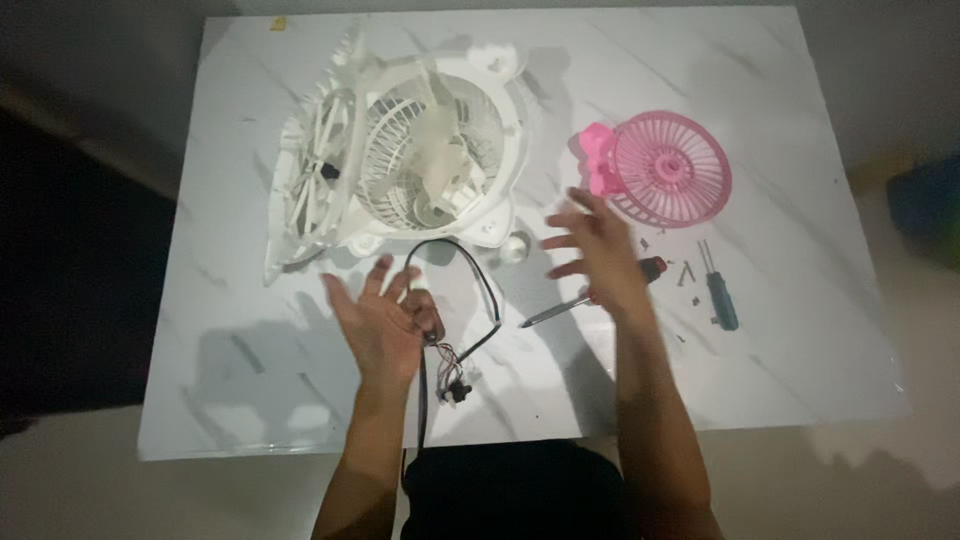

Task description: The person assembles a small electric fan by placing the motor into the white fan housing, routing the power cord, and attaching the pink fan blade and front grille. The person uses a screwdriver to secure components and arranges parts on a white tabletop.

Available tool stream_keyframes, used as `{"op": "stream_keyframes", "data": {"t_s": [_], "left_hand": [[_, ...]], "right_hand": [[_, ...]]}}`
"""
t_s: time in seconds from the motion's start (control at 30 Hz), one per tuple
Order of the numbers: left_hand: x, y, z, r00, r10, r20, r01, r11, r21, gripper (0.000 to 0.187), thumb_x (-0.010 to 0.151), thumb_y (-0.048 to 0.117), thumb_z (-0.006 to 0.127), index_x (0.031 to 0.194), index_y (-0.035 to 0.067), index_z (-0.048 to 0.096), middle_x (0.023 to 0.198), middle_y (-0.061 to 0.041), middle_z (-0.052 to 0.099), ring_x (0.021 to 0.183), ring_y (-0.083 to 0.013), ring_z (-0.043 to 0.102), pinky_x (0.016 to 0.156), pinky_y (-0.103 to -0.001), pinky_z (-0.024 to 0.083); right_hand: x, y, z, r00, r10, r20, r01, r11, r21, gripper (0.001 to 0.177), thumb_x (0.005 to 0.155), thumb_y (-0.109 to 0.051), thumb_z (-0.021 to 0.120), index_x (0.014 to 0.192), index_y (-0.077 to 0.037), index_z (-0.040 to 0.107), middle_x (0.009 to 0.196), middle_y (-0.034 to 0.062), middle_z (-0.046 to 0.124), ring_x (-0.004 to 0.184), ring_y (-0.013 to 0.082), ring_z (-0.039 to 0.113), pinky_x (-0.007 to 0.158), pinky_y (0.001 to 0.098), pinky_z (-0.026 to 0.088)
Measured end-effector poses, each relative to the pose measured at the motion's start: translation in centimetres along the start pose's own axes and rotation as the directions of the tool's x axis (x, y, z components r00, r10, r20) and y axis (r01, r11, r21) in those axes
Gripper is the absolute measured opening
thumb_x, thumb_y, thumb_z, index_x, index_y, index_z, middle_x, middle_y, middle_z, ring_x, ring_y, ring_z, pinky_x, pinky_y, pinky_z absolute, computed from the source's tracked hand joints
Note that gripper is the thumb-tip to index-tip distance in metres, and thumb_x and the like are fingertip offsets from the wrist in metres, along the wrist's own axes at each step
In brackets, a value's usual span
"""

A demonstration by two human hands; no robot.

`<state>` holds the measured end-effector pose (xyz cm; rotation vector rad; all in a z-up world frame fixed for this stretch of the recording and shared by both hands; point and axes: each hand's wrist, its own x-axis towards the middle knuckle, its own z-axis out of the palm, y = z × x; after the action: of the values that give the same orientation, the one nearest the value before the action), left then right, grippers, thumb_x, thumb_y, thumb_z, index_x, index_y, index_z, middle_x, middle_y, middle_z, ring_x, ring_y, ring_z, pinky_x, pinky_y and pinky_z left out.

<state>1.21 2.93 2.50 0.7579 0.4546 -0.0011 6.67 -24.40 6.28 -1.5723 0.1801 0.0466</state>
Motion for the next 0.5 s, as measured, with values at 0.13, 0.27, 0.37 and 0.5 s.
{"op": "stream_keyframes", "data": {"t_s": [0.13,0.27,0.37,0.5], "left_hand": [[0.9,4.3,0.6,0.990,-0.137,-0.044,0.137,0.990,0.012,0.109,0.080,0.087,0.023,0.147,0.006,0.050,0.131,-0.012,0.070,0.087,-0.0207,0.071,0.049,-0.027,0.046],[3.3,6.0,0.1,0.991,-0.131,0.009,0.129,0.987,0.096,0.109,0.086,0.086,0.027,0.150,0.002,0.052,0.139,-0.011,0.068,0.100,-0.0187,0.069,0.060,-0.026,0.053],[4.8,5.7,-0.8,0.997,-0.081,0.000,0.080,0.989,0.123,0.083,0.095,0.073,0.037,0.140,0.006,0.058,0.134,-0.007,0.072,0.104,-0.0157,0.069,0.067,-0.025,0.053],[6.0,5.6,-0.4,0.999,-0.015,0.041,0.016,0.999,-0.031,0.037,0.106,0.040,0.056,0.122,0.008,0.059,0.121,-0.007,0.068,0.113,-0.0179,0.070,0.071,-0.030,0.056]], "right_hand": [[1.5,-1.3,4.9,0.998,0.063,0.023,-0.061,0.995,-0.084,0.079,0.091,-0.044,0.068,0.150,0.002,0.042,0.110,0.0224,0.069,0.086,0.0209,0.073,0.049,0.0324,0.063],[2.3,-1.6,7.1,0.998,0.060,-0.001,-0.059,0.983,-0.174,0.076,0.089,-0.042,0.071,0.146,0.002,0.045,0.108,0.0175,0.070,0.078,0.0202,0.071,0.046,0.0325,0.059],[2.3,-0.9,7.4,0.998,0.024,0.053,-0.015,0.986,-0.166,0.063,0.091,-0.039,0.068,0.138,0.002,0.058,0.100,0.0167,0.072,0.071,0.0191,0.066,0.045,0.0316,0.058],[2.9,0.4,7.6,0.997,0.033,0.074,-0.032,0.999,-0.013,0.054,0.093,-0.031,0.065,0.136,0.001,0.057,0.098,0.0141,0.074,0.073,0.0156,0.071,0.046,0.0309,0.061]]}}
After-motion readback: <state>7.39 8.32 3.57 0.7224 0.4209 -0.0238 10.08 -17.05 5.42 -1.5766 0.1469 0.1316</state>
